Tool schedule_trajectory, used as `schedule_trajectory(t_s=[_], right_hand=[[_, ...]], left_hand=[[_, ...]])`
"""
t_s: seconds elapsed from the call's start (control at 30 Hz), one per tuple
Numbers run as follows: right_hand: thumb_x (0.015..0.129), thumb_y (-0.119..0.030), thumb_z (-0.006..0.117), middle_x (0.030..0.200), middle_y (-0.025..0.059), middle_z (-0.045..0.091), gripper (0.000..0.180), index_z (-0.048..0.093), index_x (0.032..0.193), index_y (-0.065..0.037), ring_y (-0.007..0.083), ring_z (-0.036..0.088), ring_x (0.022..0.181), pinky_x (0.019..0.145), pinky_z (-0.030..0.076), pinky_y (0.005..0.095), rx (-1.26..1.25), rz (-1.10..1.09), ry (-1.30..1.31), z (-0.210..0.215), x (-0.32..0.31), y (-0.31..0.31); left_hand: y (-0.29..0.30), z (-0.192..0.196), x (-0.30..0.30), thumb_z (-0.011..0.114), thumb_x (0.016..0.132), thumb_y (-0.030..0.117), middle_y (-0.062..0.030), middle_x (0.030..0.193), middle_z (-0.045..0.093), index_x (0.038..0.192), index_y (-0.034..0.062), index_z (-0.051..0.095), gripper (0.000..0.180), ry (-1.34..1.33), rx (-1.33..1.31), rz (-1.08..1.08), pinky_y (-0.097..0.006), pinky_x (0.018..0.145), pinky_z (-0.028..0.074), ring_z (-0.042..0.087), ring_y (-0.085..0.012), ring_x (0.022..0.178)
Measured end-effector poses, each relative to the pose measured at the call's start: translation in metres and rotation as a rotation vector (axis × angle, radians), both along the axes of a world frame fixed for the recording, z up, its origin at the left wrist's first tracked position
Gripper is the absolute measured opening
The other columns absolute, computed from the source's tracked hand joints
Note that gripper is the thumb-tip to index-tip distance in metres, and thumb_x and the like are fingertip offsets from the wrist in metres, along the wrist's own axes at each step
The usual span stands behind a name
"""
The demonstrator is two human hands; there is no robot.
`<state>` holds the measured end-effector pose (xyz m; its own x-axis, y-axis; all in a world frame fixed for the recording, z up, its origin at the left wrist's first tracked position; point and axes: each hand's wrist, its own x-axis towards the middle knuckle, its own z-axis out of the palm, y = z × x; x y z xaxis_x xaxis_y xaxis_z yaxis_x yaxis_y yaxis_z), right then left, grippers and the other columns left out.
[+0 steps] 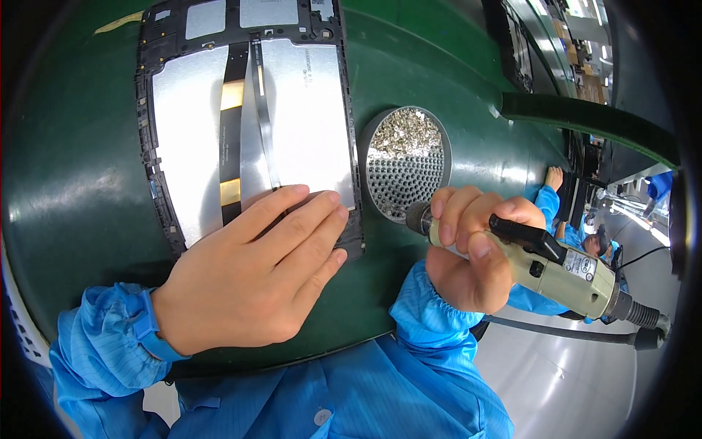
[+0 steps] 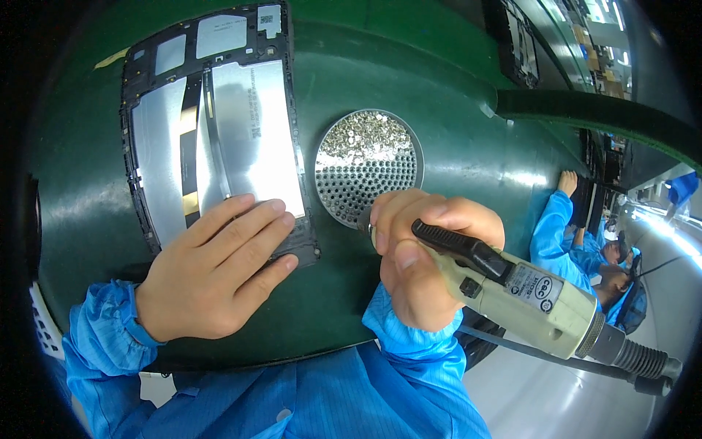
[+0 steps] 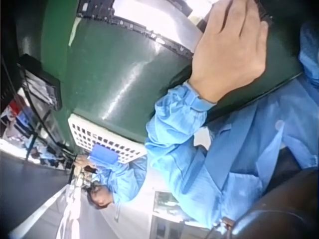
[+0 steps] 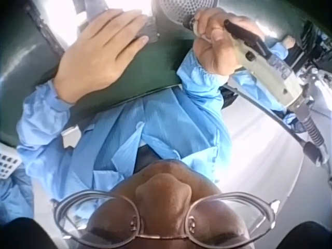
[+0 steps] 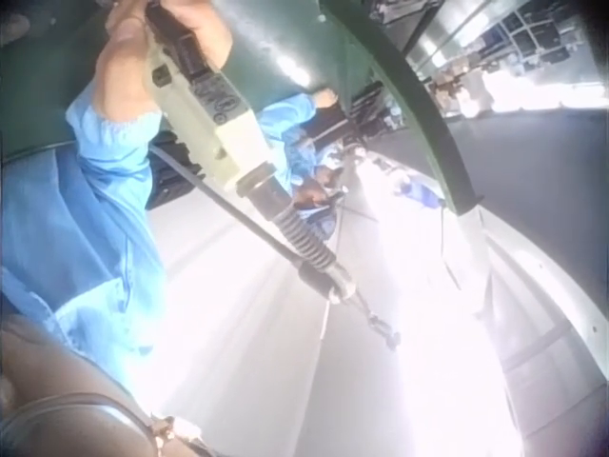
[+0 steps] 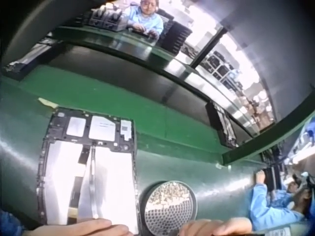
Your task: The person secures internal components and ribbon cables inside tablet casings with screws using an electric screwdriver on an assembly line.
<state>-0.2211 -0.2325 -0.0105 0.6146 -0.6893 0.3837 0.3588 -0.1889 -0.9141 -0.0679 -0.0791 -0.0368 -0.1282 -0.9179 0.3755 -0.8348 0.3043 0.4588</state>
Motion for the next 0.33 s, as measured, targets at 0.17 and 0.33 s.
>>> schedule_trajectory(t_s=[0.17, 0.33], right_hand=[[0.076, -0.001, 0.058, 0.065, 0.0105, 0.051, 0.035, 0.045, 0.108, -0.004, 0.0209, 0.050, 0.057, 0.060, 0.044, 0.0400, -0.030, 0.003, -0.004, -0.0005, 0.0012, 0.0010], [0.077, -0.003, 0.059, 0.066, 0.0103, 0.051, 0.035, 0.045, 0.109, -0.004, 0.0204, 0.051, 0.058, 0.061, 0.045, 0.0402, -0.004, -0.031, -0.011, 0.0030, 0.0038, 0.0088]], left_hand=[[0.0009, -0.0003, -0.0001, 0.065, 0.070, 0.007, -0.0200, 0.110, 0.063, 0.089, 0.0000, 0.068, 0.021, 0.009, -0.021, 0.010, -0.045, 0.098, 0.043, 0.058, -0.0328, 0.109], [0.0091, -0.0052, 0.0024, 0.069, 0.068, 0.012, -0.0198, 0.108, 0.064, 0.082, -0.0025, 0.068, 0.020, 0.020, -0.106, 0.009, -0.046, 0.097, 0.045, 0.060, -0.0341, 0.105]])
